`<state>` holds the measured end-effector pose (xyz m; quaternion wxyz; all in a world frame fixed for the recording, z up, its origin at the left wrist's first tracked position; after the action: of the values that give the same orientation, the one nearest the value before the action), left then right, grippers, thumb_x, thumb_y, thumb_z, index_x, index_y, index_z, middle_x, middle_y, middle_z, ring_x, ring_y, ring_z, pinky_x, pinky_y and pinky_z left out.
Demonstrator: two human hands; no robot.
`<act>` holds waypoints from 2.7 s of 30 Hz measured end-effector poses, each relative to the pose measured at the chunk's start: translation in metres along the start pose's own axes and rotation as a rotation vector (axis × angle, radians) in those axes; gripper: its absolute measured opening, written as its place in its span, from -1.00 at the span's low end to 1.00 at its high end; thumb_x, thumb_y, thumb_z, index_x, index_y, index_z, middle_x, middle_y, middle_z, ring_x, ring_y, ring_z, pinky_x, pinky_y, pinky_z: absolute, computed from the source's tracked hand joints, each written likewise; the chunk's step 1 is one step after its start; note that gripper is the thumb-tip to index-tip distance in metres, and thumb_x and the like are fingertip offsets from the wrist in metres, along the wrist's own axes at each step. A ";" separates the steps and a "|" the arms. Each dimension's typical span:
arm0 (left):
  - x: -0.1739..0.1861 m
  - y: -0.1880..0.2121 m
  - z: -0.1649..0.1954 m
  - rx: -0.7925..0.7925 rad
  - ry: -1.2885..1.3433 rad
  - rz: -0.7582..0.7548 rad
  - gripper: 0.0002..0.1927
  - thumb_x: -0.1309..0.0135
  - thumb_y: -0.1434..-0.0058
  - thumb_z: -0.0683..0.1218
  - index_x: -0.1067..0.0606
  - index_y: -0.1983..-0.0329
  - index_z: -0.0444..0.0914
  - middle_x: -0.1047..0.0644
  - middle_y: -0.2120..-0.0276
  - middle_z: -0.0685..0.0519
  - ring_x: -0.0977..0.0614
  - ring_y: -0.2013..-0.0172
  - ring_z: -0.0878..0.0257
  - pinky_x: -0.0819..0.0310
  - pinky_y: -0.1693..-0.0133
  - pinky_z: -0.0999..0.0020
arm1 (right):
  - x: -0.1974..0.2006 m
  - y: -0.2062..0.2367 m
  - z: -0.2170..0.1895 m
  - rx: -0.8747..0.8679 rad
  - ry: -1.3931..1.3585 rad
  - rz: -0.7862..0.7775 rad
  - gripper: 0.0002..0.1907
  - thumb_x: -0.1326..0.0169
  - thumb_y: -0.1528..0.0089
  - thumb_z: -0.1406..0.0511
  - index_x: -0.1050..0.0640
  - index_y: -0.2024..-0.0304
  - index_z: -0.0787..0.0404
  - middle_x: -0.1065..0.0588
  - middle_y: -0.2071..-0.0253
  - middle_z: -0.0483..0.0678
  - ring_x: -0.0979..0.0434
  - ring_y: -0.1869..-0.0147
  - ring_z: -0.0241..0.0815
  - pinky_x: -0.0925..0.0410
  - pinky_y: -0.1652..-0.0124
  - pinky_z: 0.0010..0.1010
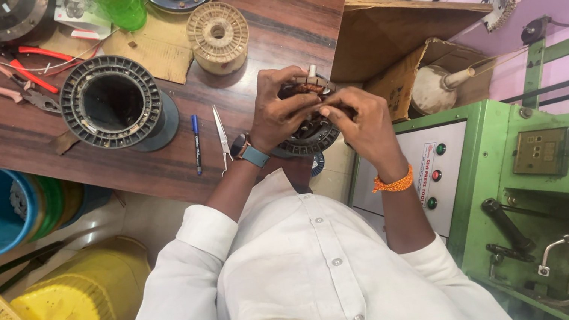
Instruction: The person works at a workbench fitting copper wire windings into the slots of a motor armature stator, pressing and positioning the coils by hand and turning the component as they work around it. They hold the armature steady with one hand while seating wires with the other, with pliers and other motor parts on the bench.
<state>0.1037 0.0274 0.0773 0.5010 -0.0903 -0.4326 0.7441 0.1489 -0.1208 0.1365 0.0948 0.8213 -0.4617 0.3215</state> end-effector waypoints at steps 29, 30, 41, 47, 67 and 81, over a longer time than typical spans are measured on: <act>-0.012 -0.010 -0.019 0.393 0.203 -0.132 -0.41 -0.32 -0.19 -0.10 -0.42 -0.29 -0.16 -0.61 0.01 0.06 -0.56 0.02 0.10 -0.42 -0.12 0.20 | 0.005 -0.049 0.079 -0.287 -0.294 -0.098 -0.89 -0.22 -0.26 0.38 -0.64 0.22 0.34 -0.55 0.40 -0.25 -0.41 0.34 -0.53 -0.27 0.34 -0.62; -0.014 -0.009 -0.020 0.389 0.205 -0.144 -0.46 -0.31 -0.20 -0.11 -0.46 -0.25 -0.16 -0.62 0.01 0.06 -0.56 0.04 0.11 -0.42 -0.11 0.20 | 0.007 -0.043 0.074 -0.254 -0.238 -0.097 -0.89 -0.23 -0.26 0.38 -0.65 0.21 0.34 -0.53 0.41 -0.22 -0.38 0.35 -0.52 -0.25 0.36 -0.59; -0.005 -0.012 -0.007 0.160 0.102 -0.045 -0.61 -0.31 -0.13 -0.21 -0.58 -0.04 -0.11 -0.48 -0.10 -0.03 -0.43 -0.07 0.06 -0.39 -0.14 0.19 | -0.003 -0.005 0.009 -0.028 0.042 0.100 -0.88 -0.22 -0.26 0.41 -0.62 0.19 0.38 -0.57 0.38 0.06 -0.51 0.41 -0.34 -0.35 0.39 -0.45; -0.013 -0.013 -0.014 0.190 0.140 -0.107 -0.65 -0.32 -0.18 -0.19 -0.62 -0.03 -0.04 -0.46 -0.12 0.14 -0.45 -0.11 0.10 -0.41 -0.19 0.20 | -0.005 0.004 0.010 -0.030 -0.019 0.120 -0.91 -0.15 -0.27 0.45 -0.60 0.17 0.34 -0.55 0.40 0.01 -0.47 0.42 -0.38 -0.32 0.40 -0.47; -0.004 0.007 -0.003 0.339 -0.087 0.189 -0.84 -0.27 -0.09 -0.23 -0.48 0.41 -0.27 -0.39 -0.15 -0.07 -0.38 -0.17 -0.01 -0.33 -0.19 0.10 | 0.003 -0.049 0.010 0.028 0.085 0.058 -0.90 -0.24 -0.24 0.39 -0.64 0.24 0.34 -0.58 0.37 -0.01 -0.49 0.40 -0.28 -0.33 0.38 -0.42; -0.015 -0.005 -0.013 0.352 0.068 -0.120 -0.37 -0.41 -0.09 -0.03 -0.41 -0.21 -0.15 -0.55 -0.08 0.09 -0.52 -0.02 0.07 -0.28 -0.15 0.12 | -0.020 -0.073 0.086 -0.295 -0.225 -0.307 -0.89 -0.15 -0.31 0.38 -0.62 0.22 0.34 -0.55 0.37 -0.19 -0.42 0.30 -0.47 -0.32 0.28 -0.55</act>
<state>0.1218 0.0232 0.0684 0.5670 -0.0003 -0.2832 0.7735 0.2390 -0.1056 0.0673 0.2095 0.8898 -0.3810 0.1388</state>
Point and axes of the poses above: each hand's wrist, its own y-axis away from the middle knuckle, its own x-axis out of the back of the hand, z = x × y, the point moved 8 cm from there along -y, towards the middle knuckle
